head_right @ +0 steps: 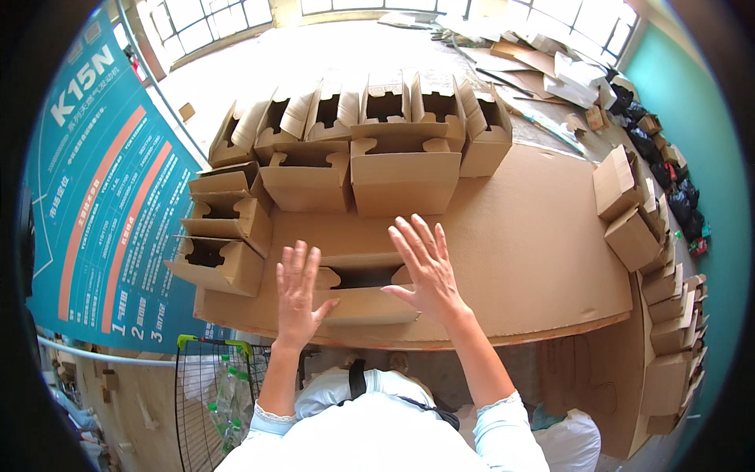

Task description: The person places green-capped bottles into cardboard boxes on a table, folding the cardboard flaps to secure each bottle inside. The person takes the bottles from a shopping cart and places the filled boxes onto a stack.

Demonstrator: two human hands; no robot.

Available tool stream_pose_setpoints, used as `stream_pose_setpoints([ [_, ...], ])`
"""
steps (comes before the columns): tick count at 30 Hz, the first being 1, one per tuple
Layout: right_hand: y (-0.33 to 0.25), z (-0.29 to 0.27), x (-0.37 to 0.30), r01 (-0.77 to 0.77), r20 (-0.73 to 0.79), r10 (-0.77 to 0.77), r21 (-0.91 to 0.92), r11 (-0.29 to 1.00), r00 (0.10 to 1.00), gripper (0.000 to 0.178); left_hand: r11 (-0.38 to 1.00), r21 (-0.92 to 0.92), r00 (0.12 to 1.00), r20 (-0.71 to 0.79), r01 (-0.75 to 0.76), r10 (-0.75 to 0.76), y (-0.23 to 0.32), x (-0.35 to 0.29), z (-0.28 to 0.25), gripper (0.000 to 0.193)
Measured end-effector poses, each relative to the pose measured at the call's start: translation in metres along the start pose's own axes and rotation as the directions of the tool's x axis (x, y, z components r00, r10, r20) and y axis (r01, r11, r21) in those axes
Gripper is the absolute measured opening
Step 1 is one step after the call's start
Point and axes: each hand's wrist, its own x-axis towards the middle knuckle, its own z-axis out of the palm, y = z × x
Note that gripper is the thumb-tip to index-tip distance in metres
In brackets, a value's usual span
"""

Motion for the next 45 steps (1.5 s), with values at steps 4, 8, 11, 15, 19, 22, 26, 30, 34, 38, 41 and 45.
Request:
stream_pose_setpoints([
  [4, 0.005, 0.015, -0.005, -0.073, 0.423, 0.053, 0.033, 0.997, 0.905, 0.09, 0.968, -0.2, 0.982, 0.083, -0.152, 0.171, -0.026, 0.001, 0.013, 0.053],
  [8, -0.008, 0.009, -0.015, -0.014, 0.525, 0.029, -0.032, 0.999, 0.85, 0.097, 0.914, -0.387, 0.99, 0.022, -0.122, 0.141, -0.037, -0.01, 0.025, 0.036],
  [11, -0.015, 0.018, -0.014, -0.023, 0.532, 0.081, -0.115, 0.993, 0.843, 0.101, 0.911, -0.389, 0.988, 0.014, -0.134, 0.151, -0.04, -0.011, 0.028, 0.038],
  [15, -0.015, 0.026, -0.021, -0.065, 0.413, 0.096, -0.089, 0.994, 0.906, 0.098, 0.911, -0.408, 0.998, -0.028, -0.066, 0.059, -0.051, -0.022, 0.018, 0.045],
  [19, -0.025, 0.048, 0.006, -0.092, 0.368, 0.099, -0.038, 0.995, 0.924, 0.095, 0.911, -0.411, 0.998, -0.031, 0.036, -0.053, -0.082, -0.053, 0.007, 0.045],
  [22, -0.025, 0.088, 0.035, -0.098, 0.288, 0.105, -0.037, 0.994, 0.952, 0.092, 0.908, -0.405, 0.992, -0.026, 0.104, -0.125, -0.094, -0.067, -0.01, 0.041],
  [26, -0.035, 0.147, 0.092, -0.157, 0.138, 0.161, -0.036, 0.987, 0.977, 0.091, 0.91, -0.379, 0.977, -0.06, 0.167, -0.205, -0.107, -0.09, -0.025, 0.037],
  [30, -0.021, 0.18, 0.134, -0.054, 0.069, 0.063, -0.13, 0.99, 0.996, 0.091, 0.89, -0.386, 0.95, -0.092, 0.243, -0.299, -0.105, -0.114, -0.037, 0.033],
  [34, -0.025, 0.185, 0.133, 0.125, 0.101, -0.104, -0.231, 0.965, 0.989, 0.087, 0.871, -0.406, 0.94, -0.077, 0.276, -0.333, -0.107, -0.145, -0.03, 0.026],
  [38, -0.04, 0.193, 0.133, 0.069, 0.134, -0.017, -0.395, 0.916, 0.991, 0.083, 0.863, -0.421, 0.957, 0.052, 0.28, -0.285, -0.103, -0.16, -0.003, 0.021],
  [41, -0.032, 0.192, 0.129, 0.013, 0.263, 0.098, -0.39, 0.921, 0.96, 0.084, 0.885, -0.439, 0.981, 0.179, 0.152, -0.08, -0.084, -0.131, 0.017, 0.021],
  [45, -0.031, 0.149, 0.097, 0.078, 0.122, -0.062, -0.132, 0.988, 0.991, 0.055, 0.88, -0.475, 0.936, 0.301, -0.018, 0.182, -0.038, -0.078, 0.045, 0.02],
])
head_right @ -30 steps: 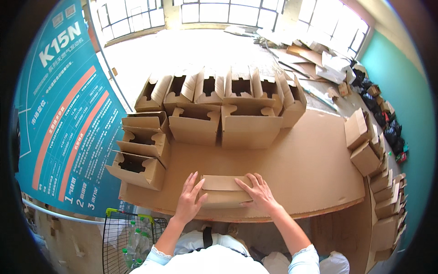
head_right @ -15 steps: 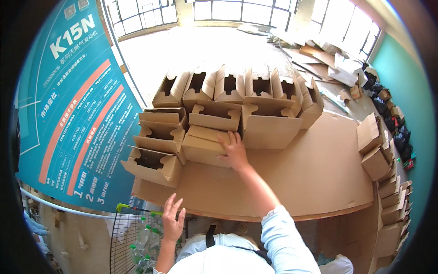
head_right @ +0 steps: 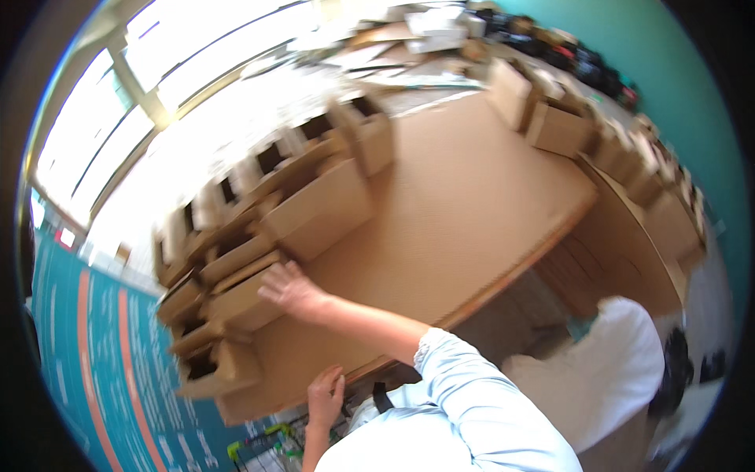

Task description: The person places green-capped bottles into cardboard boxes on a table, folding the cardboard flaps to secure each bottle inside. The person takes the bottles from a shopping cart and places the filled boxes onto a stack.

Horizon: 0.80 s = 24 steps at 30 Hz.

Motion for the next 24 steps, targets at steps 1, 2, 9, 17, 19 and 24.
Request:
stream_pose_setpoints([
  [1, 0.004, -0.006, -0.018, 0.014, -0.03, -0.013, 0.042, 0.999, 0.999, 0.056, 0.998, 0.0, 0.998, 0.025, -0.055, 0.055, 0.008, 0.018, 0.01, 0.02],
  [2, 0.011, -0.014, -0.044, 0.041, -0.059, -0.034, 0.118, 0.992, 0.998, 0.057, 0.996, 0.019, 0.993, 0.078, -0.092, 0.09, 0.014, 0.033, 0.02, 0.021],
  [9, 0.234, -0.132, -0.264, -0.256, -0.081, 0.244, -0.378, 0.89, 0.966, 0.048, 0.963, 0.091, 0.935, 0.276, -0.254, 0.221, 0.103, 0.145, 0.131, 0.034],
  [17, 0.572, -0.3, -0.433, -0.845, -0.463, 0.738, -0.46, 0.274, 0.491, 0.072, 0.916, 0.306, 0.955, 0.22, -0.26, 0.197, 0.133, 0.178, 0.284, 0.059],
  [19, 0.614, -0.309, -0.47, -0.833, -0.489, 0.744, -0.528, 0.163, 0.455, 0.073, 0.914, 0.304, 0.951, 0.236, -0.268, 0.2, 0.135, 0.182, 0.278, 0.058],
  [24, 0.627, -0.331, -0.453, -0.847, -0.281, 0.882, -0.489, 0.207, 0.378, 0.083, 0.92, 0.32, 0.969, 0.176, -0.225, 0.176, 0.132, 0.176, 0.275, 0.059],
])
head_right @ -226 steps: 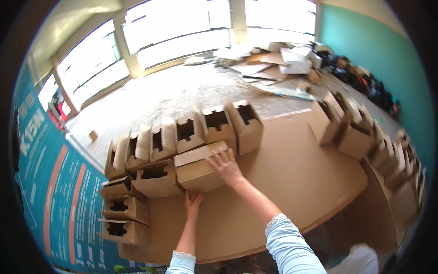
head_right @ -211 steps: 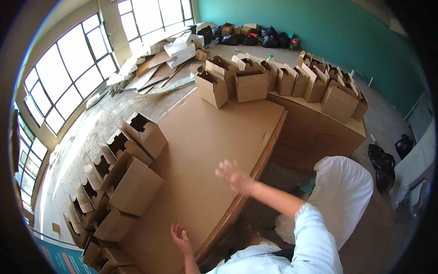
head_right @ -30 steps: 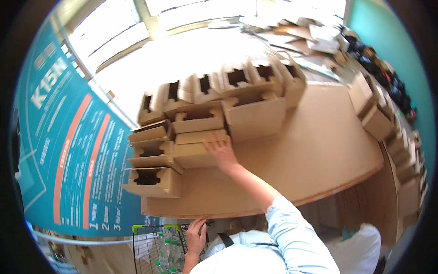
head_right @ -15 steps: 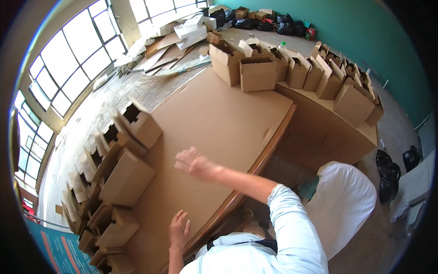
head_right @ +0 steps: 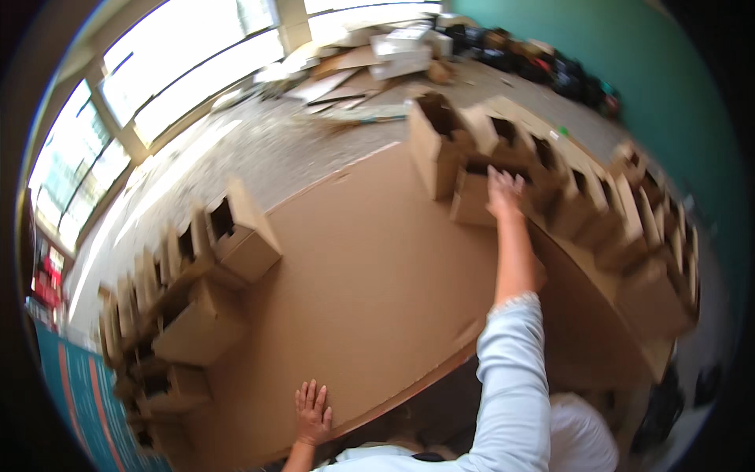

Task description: The person places green-capped bottles into cardboard boxes on a table, folding the cardboard flaps to secure each bottle inside. The person takes the bottles from a shopping cart and places the filled boxes onto a stack.

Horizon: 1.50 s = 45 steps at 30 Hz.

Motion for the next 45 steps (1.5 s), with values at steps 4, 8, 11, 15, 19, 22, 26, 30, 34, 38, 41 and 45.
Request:
stream_pose_setpoints([
  [4, 0.046, 0.039, 0.019, 0.143, 0.106, -0.165, 0.186, 0.972, 0.981, 0.074, 1.0, -0.012, 0.999, -0.035, -0.015, 0.015, 0.01, 0.014, -0.006, 0.058],
  [8, -0.012, 0.012, -0.028, 0.52, -0.004, -0.525, 0.145, 0.842, 0.851, 0.031, 1.0, 0.01, 0.998, -0.061, -0.018, 0.019, 0.006, 0.004, -0.008, 0.056],
  [11, -0.095, -0.061, -0.097, 0.687, -0.059, -0.731, 0.402, 0.605, 0.679, 0.015, 0.998, 0.048, 0.994, -0.102, -0.044, 0.048, 0.004, -0.001, -0.003, 0.054],
  [15, -0.197, -0.107, -0.176, 0.748, -0.241, -0.864, 0.631, 0.206, 0.441, 0.016, 0.999, 0.031, 0.98, -0.195, -0.037, 0.042, -0.004, -0.007, 0.022, 0.051],
  [19, -0.288, -0.149, -0.259, 0.77, -0.191, -0.951, 0.634, 0.068, 0.241, 0.03, 0.999, 0.011, 0.98, -0.195, 0.035, -0.032, -0.004, -0.023, 0.022, 0.051],
  [22, -0.347, -0.174, -0.325, 0.784, -0.262, -0.959, 0.616, -0.079, 0.109, 0.037, 0.979, -0.163, 0.965, -0.212, 0.124, -0.157, -0.012, -0.089, -0.039, 0.055],
  [26, -0.41, -0.199, -0.405, 0.826, -0.285, -0.957, 0.552, -0.114, 0.058, 0.043, 0.876, -0.161, 0.711, -0.527, 0.456, -0.466, -0.066, -0.24, -0.101, 0.041],
  [30, -0.464, -0.22, -0.48, 0.86, -0.315, -0.948, 0.495, -0.127, 0.041, 0.045, 0.547, -0.565, 0.062, -0.658, 0.618, -0.75, -0.122, -0.422, -0.177, 0.022],
  [34, -0.501, -0.23, -0.527, 0.888, -0.235, -0.971, 0.453, -0.077, 0.036, 0.048, 0.213, -0.564, -0.182, -0.562, 0.798, -0.807, -0.213, -0.599, -0.125, 0.022],
  [38, -0.504, -0.243, -0.543, 0.91, -0.164, -0.982, 0.415, 0.013, 0.089, 0.047, -0.168, -0.349, -0.209, -0.086, 0.922, -0.974, -0.291, -0.705, -0.024, 0.034],
  [41, -0.497, -0.255, -0.545, 0.902, -0.024, -0.978, 0.391, 0.183, 0.208, 0.043, -0.242, -0.334, -0.235, 0.062, 0.911, -0.97, -0.315, -0.723, 0.026, 0.045],
  [45, -0.468, -0.241, -0.524, 0.913, -0.022, -0.962, 0.32, 0.252, 0.273, 0.033, -0.313, -0.365, -0.285, 0.128, 0.877, -0.95, -0.335, -0.703, 0.036, 0.061],
])
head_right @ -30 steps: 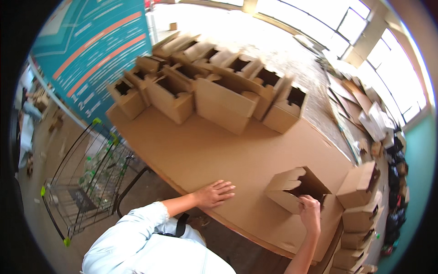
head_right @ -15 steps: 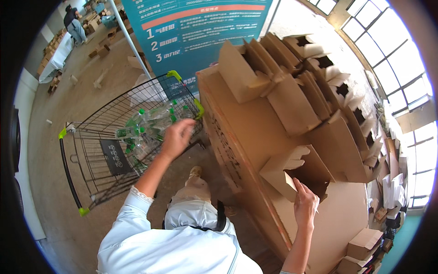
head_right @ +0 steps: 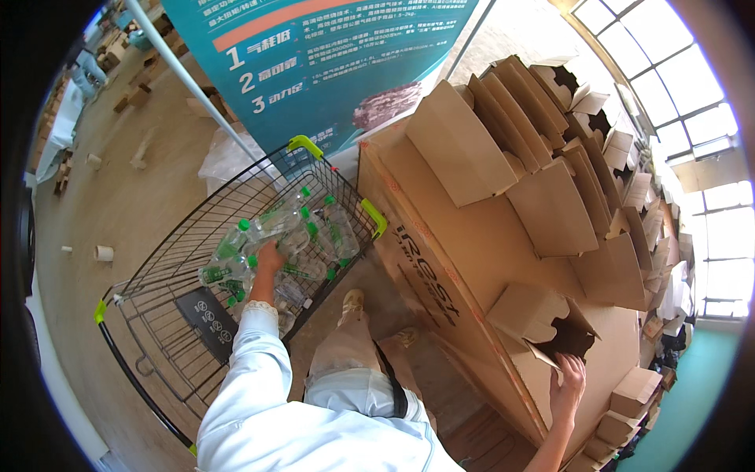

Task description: The person places green-capped bottles into cardboard boxes on a table, folding the cardboard flaps to secure each bottle inside. The person takes the bottles from a shopping cart and places the filled boxes onto a stack.

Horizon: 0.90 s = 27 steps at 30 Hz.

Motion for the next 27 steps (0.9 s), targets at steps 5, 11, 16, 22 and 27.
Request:
stream_pose_setpoints([
  [5, 0.017, 0.003, -0.006, -0.114, 0.064, 0.113, -0.004, 0.994, 0.991, 0.027, 0.97, 0.205, 0.99, 0.014, 0.132, -0.138, 0.026, 0.001, 0.01, 0.061],
  [11, 0.012, 0.002, -0.001, -0.138, 0.081, 0.144, -0.08, 0.987, 0.986, 0.03, 0.943, 0.324, 0.996, -0.077, 0.077, -0.055, 0.049, -0.016, 0.012, 0.058],
  [16, 0.02, 0.008, 0.002, -0.186, 0.048, 0.189, -0.072, 0.98, 0.981, 0.03, 0.984, 0.162, 0.997, 0.033, -0.073, 0.069, 0.028, -0.027, 0.011, 0.082],
  [22, 0.03, 0.008, 0.003, -0.192, 0.036, 0.193, -0.04, 0.981, 0.981, 0.023, 0.964, 0.176, 0.914, -0.323, -0.199, 0.247, -0.029, -0.023, 0.006, 0.085],
  [27, 0.048, 0.025, -0.016, -0.145, -0.047, 0.155, 0.175, 0.974, 0.987, 0.021, 0.591, -0.734, 0.939, -0.312, -0.335, 0.144, 0.049, -0.091, -0.117, 0.064],
])
